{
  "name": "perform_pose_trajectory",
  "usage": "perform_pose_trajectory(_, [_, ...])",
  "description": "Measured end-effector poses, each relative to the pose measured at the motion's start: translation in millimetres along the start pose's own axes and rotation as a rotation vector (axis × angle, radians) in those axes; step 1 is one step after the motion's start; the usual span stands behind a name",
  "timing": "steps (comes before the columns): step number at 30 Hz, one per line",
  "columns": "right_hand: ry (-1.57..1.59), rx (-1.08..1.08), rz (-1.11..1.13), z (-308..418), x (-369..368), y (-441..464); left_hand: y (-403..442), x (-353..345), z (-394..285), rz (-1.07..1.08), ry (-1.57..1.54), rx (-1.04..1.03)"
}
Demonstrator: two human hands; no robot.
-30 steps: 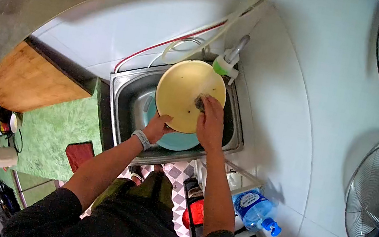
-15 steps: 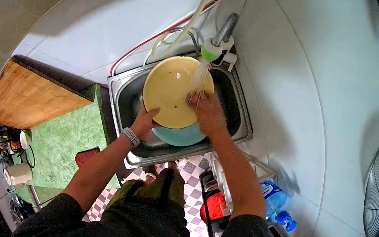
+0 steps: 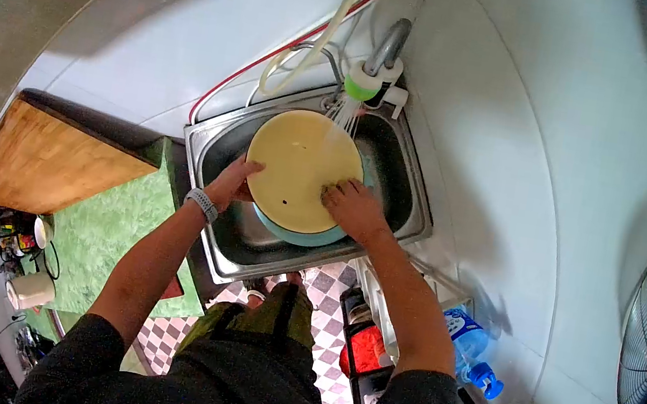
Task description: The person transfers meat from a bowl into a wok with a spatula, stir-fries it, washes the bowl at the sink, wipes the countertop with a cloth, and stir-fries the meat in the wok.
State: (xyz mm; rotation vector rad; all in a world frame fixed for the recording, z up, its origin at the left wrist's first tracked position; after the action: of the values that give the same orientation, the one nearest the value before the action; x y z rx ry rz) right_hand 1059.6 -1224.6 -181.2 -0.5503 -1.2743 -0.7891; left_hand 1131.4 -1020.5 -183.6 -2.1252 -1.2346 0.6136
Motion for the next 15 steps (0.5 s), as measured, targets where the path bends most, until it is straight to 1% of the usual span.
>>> perform_pose_trajectory(1, [0.0,0.004,0.001,13,6,2,-1,-5,4,-0.003,-0.003,0.0])
perform_pose_trajectory(3, [0.159,-0.206,0.159,26,3,18,1,-13,17,-0.071,-0.03,-0.062])
perform_pose_trajectory(4, [0.153,-0.205,0.158,45,2,28,3,-27,35,-0.091,-0.123,-0.089])
perform_pose_trajectory(5, [0.23,-0.286,0.05,59,7,38,-1,-41,34,-0.089,-0.125,-0.092])
perform_pose_trajectory(6, [0.306,-0.365,-0.057,62,16,41,-10,-45,29,-0.217,-0.156,-0.094])
perform_pose_trajectory(7, [0.301,-0.365,-0.052,63,22,39,-16,-43,26,-0.343,-0.189,-0.094])
perform_pose_trajectory(8, [0.378,-0.324,-0.106,66,33,39,-1,-33,37,-0.28,-0.192,-0.122])
perform_pose_trajectory(9, [0.458,-0.278,-0.16,68,42,40,-1,-19,35,-0.285,-0.201,-0.123])
perform_pose_trajectory(10, [0.454,-0.271,-0.159,51,42,36,3,-10,29,-0.212,-0.165,-0.099])
perform_pose_trajectory(11, [0.265,-0.12,-0.198,32,49,23,5,-4,25,-0.135,-0.128,-0.071])
perform_pose_trajectory(12, [0.074,0.032,-0.235,23,55,11,-6,0,1,-0.085,-0.038,-0.124])
perform_pose_trajectory(13, [0.065,0.038,-0.235,12,59,6,-1,5,-7,-0.085,-0.042,-0.133])
perform_pose_trajectory(15, [-0.024,0.071,0.059,6,39,3,2,0,-1,0.042,0.006,0.017])
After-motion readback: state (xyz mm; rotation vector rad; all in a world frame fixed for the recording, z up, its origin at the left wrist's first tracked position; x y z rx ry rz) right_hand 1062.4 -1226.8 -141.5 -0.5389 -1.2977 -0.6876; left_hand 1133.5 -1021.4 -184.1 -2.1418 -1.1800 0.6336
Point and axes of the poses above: each hand's wrist, its own y-axis towards the middle knuckle, its own x-axis out of the back of the hand, z = x × y, the point moved 8 cm from there along y, towards the middle knuckle, and after that the axes turned 10 degrees about y, right-handed, at the moved point
